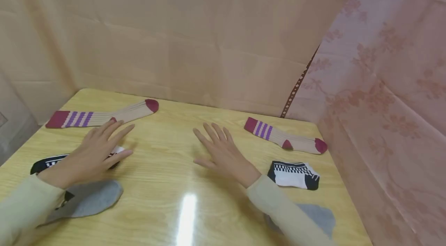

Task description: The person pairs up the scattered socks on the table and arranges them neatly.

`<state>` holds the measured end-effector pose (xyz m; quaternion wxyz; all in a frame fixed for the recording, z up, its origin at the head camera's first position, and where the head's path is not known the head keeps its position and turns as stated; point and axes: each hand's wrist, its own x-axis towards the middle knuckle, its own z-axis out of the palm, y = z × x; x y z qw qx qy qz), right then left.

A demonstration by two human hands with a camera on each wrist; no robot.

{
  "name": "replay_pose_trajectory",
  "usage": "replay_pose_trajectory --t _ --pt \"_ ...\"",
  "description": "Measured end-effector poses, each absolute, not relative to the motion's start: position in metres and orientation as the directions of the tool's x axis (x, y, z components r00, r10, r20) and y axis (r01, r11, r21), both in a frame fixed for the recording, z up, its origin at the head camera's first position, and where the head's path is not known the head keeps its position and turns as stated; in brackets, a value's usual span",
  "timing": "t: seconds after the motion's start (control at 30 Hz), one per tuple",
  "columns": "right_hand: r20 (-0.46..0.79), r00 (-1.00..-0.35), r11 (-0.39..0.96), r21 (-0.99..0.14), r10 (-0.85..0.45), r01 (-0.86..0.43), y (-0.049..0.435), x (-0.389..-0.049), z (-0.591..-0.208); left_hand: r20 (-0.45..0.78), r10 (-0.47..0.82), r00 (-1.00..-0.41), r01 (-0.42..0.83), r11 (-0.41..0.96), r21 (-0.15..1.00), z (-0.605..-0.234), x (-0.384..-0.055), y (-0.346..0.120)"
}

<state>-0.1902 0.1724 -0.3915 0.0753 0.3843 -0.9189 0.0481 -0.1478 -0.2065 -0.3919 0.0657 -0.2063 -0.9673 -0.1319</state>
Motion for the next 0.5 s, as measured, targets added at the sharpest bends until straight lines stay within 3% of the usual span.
replay_pose_trajectory --t 0.27,0.5 --pt "0.169 -0.639 0.648 0.0 -0.75 -0.761 0.141 -0.213 -0.382 0.168 0.362 -0.917 0.396 0.88 0.263 -0.388 -0.149 -0.227" --pt "0.163 -0.633 0.636 -0.037 -0.757 -0.771 0.122 -0.224 -0.381 0.218 0.336 -0.916 0.386 0.885 0.261 -0.388 -0.15 -0.244"
